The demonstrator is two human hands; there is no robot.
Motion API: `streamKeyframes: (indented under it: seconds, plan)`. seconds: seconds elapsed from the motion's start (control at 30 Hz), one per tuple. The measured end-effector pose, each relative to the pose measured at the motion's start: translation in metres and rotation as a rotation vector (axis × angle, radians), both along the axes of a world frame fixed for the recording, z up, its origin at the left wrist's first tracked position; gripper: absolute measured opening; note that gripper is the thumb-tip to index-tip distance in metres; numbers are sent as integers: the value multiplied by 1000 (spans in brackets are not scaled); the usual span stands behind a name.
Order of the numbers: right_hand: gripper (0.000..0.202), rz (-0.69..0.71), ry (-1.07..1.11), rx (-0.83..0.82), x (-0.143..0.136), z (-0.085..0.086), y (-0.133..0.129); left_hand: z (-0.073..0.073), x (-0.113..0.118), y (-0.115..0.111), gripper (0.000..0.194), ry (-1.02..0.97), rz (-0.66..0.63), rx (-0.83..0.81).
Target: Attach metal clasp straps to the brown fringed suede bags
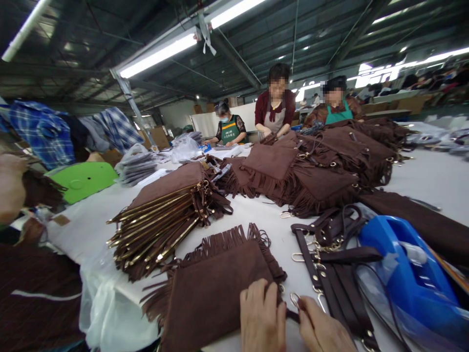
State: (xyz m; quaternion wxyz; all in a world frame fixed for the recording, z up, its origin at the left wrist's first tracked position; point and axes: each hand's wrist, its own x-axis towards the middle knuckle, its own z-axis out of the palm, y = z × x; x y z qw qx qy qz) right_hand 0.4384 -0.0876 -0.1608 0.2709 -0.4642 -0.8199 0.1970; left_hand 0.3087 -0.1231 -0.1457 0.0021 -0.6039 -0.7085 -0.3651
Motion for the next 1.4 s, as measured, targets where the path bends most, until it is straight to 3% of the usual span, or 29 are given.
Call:
streamKeyframes:
  seconds: [0.13, 0.23, 0.37, 0.53, 0.6, 0.67, 0.77, 0.93, 1.03, 1.13, 1.2, 1.3, 1.4]
  plan:
    - [23, -92, 10, -2, 3, 0, 2, -28, 6, 6, 41, 284, 54, 50]
    - [24, -66, 5, -60, 5, 2, 1, -31, 7, 14, 40, 389, 56, -31]
    - [21, 36, 10, -200, 10, 9, 7, -6, 0, 18, 34, 316, -75, -255]
    - [22, 119, 136, -321, 6, 20, 9, 34, -10, 16, 25, -264, -209, -387]
    - [23, 145, 155, -326, 3, 21, 6, 39, -7, 15, 35, -429, -216, -452]
    - [24, 175, 138, -311, 1, 19, 2, 38, -2, 14, 40, -460, -182, -502]
    - [25, 169, 50, -178, 2, 8, -2, 31, 3, 14, 37, -434, -125, -515]
    - [19, 82, -73, 278, 1, -9, 0, 27, 6, 20, 33, -573, -67, -541]
    - [16, 43, -105, 331, -4, -9, 2, 28, 7, 23, 32, -622, -76, -557]
    - [18, -4, -112, 292, -6, -5, 3, 29, 8, 21, 36, -497, -85, -547]
    - [21, -26, -93, 232, -3, -1, 5, 27, 8, 20, 37, -240, -26, -474]
    - [24, -28, -83, 75, 4, 5, 7, 22, 10, 22, 21, 92, 107, -345]
    - [26, -38, -90, -63, 10, 9, 9, 15, 15, 31, 12, 156, 171, -329]
